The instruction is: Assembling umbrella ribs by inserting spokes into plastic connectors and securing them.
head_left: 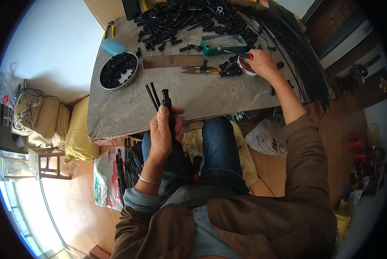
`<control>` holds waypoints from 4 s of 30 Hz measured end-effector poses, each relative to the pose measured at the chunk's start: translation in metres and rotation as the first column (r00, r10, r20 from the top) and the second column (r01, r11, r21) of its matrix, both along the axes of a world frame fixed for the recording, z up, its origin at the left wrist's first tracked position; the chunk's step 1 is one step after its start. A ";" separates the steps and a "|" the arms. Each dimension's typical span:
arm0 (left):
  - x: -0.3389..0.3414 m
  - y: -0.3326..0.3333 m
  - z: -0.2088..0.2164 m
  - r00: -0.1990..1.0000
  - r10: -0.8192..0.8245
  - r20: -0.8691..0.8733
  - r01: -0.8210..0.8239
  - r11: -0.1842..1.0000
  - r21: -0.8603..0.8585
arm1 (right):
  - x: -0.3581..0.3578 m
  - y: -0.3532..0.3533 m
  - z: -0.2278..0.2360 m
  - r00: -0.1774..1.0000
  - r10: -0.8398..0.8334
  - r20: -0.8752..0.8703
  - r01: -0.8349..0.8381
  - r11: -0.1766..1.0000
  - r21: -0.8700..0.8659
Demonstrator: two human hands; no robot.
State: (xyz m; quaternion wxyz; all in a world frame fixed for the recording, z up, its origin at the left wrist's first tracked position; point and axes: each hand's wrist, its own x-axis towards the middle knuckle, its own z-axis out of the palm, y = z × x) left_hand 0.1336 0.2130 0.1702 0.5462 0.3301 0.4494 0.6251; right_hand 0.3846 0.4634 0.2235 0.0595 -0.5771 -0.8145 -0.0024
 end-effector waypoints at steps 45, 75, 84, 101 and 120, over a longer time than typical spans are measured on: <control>-0.021 -0.070 0.012 0.943 0.331 0.025 -0.331 0.929 0.163 | -0.179 -0.269 -0.024 0.066 -0.304 -0.951 -0.565 0.774 -0.286; -0.010 -0.071 0.020 0.949 0.300 0.093 -0.312 0.935 0.170 | -0.168 -0.271 -0.026 0.123 -0.157 -0.980 -0.503 0.841 -0.198; -0.010 -0.070 0.017 0.947 0.313 0.075 -0.322 0.929 0.182 | -0.165 -0.266 -0.022 0.043 -0.349 -0.936 -0.652 0.700 -0.291; -0.009 -0.069 0.015 0.944 0.320 0.081 -0.329 0.929 0.171 | -0.171 -0.269 -0.022 0.028 -0.360 -0.932 -0.566 0.763 -0.312; -0.008 -0.069 0.017 0.940 0.323 0.110 -0.338 0.924 0.180 | -0.169 -0.270 -0.020 0.027 -0.364 -0.931 -0.557 0.768 -0.316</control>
